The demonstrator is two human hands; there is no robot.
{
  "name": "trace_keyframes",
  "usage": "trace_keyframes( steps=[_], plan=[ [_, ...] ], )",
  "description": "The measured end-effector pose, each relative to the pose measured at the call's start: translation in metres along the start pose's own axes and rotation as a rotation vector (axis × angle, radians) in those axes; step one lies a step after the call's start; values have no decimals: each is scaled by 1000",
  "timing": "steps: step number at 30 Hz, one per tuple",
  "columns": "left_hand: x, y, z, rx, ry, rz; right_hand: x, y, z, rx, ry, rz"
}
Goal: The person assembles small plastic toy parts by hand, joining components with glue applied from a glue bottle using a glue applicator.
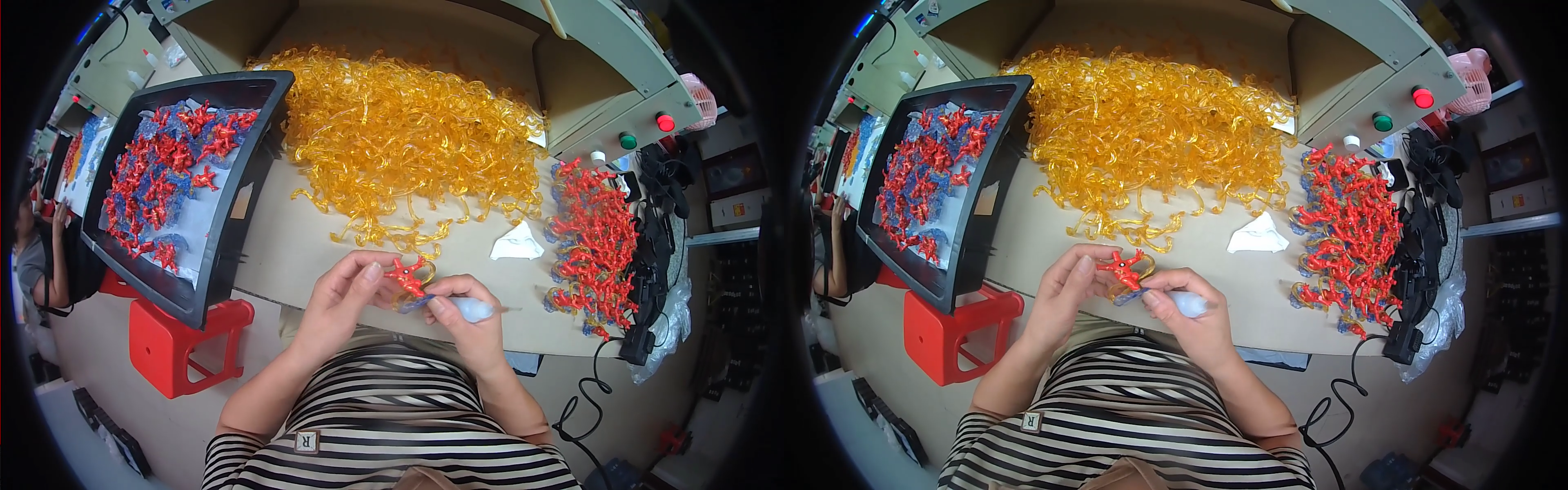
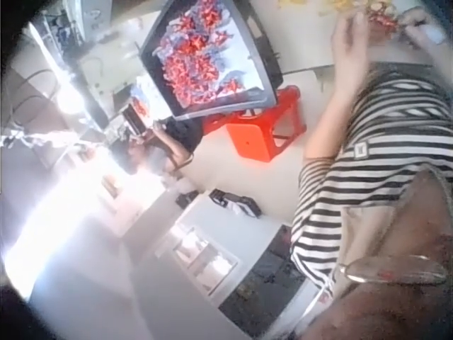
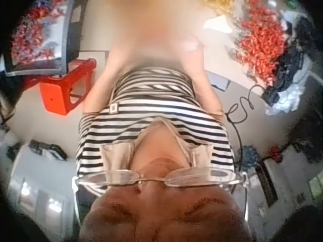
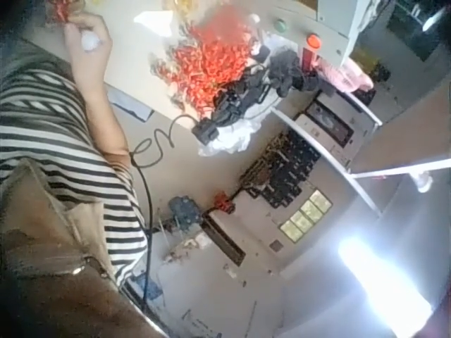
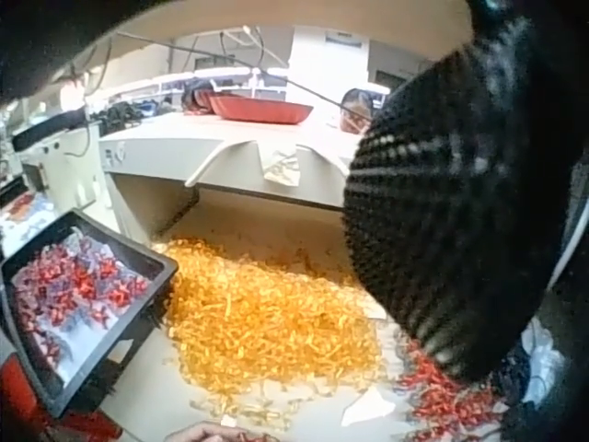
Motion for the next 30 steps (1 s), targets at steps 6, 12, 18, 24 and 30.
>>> trace_keyframes(
  steps=[6,12,18,24,30],
  plan=[
    [-4,-2,0,91,-31,233,-12,2,1,53,359,205],
    [0,-3,6,169,-13,195,-26,0,7,126,711,417],
    [0,1,4,66,199,239,-33,-2,12,65,857,538],
    [2,2,7,59,273,201,-33,-2,13,80,771,534],
    [-4,4,9,150,233,263,-32,-3,12,53,639,499]
  ],
)
Point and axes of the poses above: each hand's wrist, its own y-axis towards the middle knuckle, its own z-axis out of the palm, x = y × z, the point moved 8 cm from there along y, towards the middle knuckle, and after that the axes turned 1 degree about z, right-handed, at the moved point
